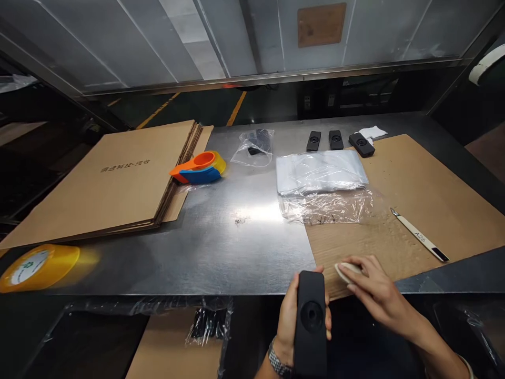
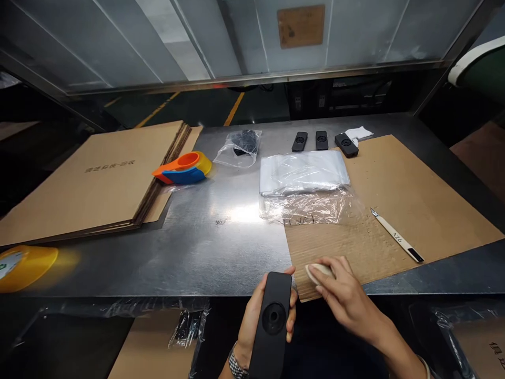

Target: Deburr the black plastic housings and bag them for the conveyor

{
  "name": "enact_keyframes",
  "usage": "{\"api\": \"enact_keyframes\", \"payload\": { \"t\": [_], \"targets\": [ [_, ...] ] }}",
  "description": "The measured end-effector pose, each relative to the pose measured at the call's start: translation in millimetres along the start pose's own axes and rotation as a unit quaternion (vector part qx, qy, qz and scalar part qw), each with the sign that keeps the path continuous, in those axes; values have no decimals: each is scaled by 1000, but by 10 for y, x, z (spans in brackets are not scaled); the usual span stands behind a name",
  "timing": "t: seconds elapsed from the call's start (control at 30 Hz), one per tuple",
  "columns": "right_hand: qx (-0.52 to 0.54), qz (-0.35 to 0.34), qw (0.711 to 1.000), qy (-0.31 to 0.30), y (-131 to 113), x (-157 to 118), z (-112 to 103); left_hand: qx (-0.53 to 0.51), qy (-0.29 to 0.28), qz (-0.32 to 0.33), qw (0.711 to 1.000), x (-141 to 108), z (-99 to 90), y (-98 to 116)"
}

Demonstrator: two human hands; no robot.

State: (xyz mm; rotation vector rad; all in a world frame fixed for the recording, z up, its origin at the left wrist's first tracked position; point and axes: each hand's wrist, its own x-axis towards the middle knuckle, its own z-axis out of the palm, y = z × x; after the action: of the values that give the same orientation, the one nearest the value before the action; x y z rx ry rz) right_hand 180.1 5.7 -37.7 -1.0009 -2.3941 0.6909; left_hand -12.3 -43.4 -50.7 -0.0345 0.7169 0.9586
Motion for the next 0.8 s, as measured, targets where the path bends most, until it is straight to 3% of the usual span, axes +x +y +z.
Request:
{"api": "enact_keyframes", "payload": {
  "t": [0.2, 0.37, 0.5, 0.6, 0.7, 0.8],
  "targets": [
    [-130, 107, 982, 84, 427, 21, 51, -15, 24, 58, 998, 6, 117, 72],
    [-177, 138, 966, 126, 659, 49, 121, -20, 81, 83, 993, -23, 167, 61],
    [-116, 138, 973, 141, 319, 49, 114, 1, 110, 111, 988, -28, 182, 33],
    [69, 141, 987, 43, -131, 45, 107, 13, 121, 154, 980, -12, 178, -7],
    [195, 141, 970, -42, -444, 48, 141, 5, 111, 178, 978, -4, 167, -29],
    [317, 217, 922, -46, -494, 43, 189, -5, 96, 186, 978, -12, 156, -17]
  ]
}}
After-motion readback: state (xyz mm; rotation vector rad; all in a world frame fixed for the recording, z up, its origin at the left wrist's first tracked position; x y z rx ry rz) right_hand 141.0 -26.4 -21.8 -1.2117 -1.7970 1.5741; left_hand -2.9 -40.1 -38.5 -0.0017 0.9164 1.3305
